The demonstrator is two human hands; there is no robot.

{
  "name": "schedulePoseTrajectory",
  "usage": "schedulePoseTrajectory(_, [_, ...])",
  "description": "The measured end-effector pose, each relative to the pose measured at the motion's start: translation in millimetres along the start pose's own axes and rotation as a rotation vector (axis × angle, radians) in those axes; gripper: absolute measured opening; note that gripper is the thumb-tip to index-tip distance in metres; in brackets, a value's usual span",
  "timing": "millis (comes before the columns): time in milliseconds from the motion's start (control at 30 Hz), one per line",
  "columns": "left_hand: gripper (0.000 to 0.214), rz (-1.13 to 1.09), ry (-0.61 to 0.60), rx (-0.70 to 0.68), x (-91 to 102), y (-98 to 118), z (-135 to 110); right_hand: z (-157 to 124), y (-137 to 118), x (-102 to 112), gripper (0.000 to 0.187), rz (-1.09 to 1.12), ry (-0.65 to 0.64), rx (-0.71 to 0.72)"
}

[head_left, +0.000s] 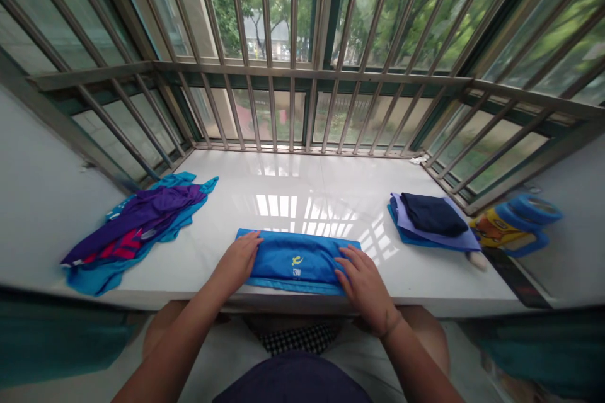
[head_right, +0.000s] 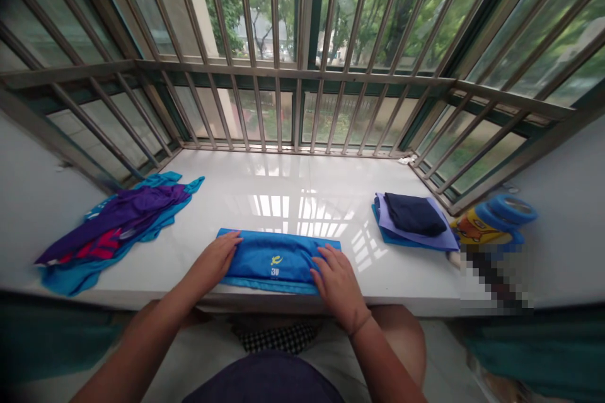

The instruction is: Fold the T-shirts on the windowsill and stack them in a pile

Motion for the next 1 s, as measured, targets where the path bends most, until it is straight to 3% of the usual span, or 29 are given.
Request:
schedulePoseTrajectory(167, [0.055, 0.110, -0.115, -0.081, -33.5, 33, 26, 52, -15, -57, 0.061, -0.054, -0.101, -0.223])
schedulePoseTrajectory(300, [0.065, 0.150, -0.194, -0.064, -40.3, 8, 22, 52, 4, -75, 0.070, -0.058, -0.168, -0.362])
schedulePoseTrajectory(433, [0.066, 0.165, -0.191, 0.057, -35.5, -38, 6, 28, 42, -65, 0.071, -0.089, -0.122, -0.422])
schedulePoseTrajectory(533, [0.067, 0.142, -0.162, 0.118, -33.1, -53, -6, 7, 68, -47, 0.073, -0.121, -0.043, -0.475])
schedulePoseTrajectory(700, [0.066, 0.110, -0.110, 0.181, -32.6, -41, -15, -25, 77, -19, 0.065, -0.220, 0.080, -0.559])
schedulePoseTrajectory(867, [0.066, 0.069, -0.122, 0.205, -33.8, -33, -17, -29, 60, -25, 0.032, -0.201, 0.040, -0.541])
schedulePoseTrajectory(1000, [0.060, -0.037, -0.085, 0.222, -30.8, -39, -18, -27, 94, -16, 0.032, -0.040, -0.010, -0.693])
Point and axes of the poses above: each hand's wrist, its own z-axis towards the middle knuckle, its own x-axis out of the back of the hand, y = z × x, the point moved 6 cm from there along z, towards the middle knuckle, and after that the axes turned 11 degrees about z, right-handed, at the moved point
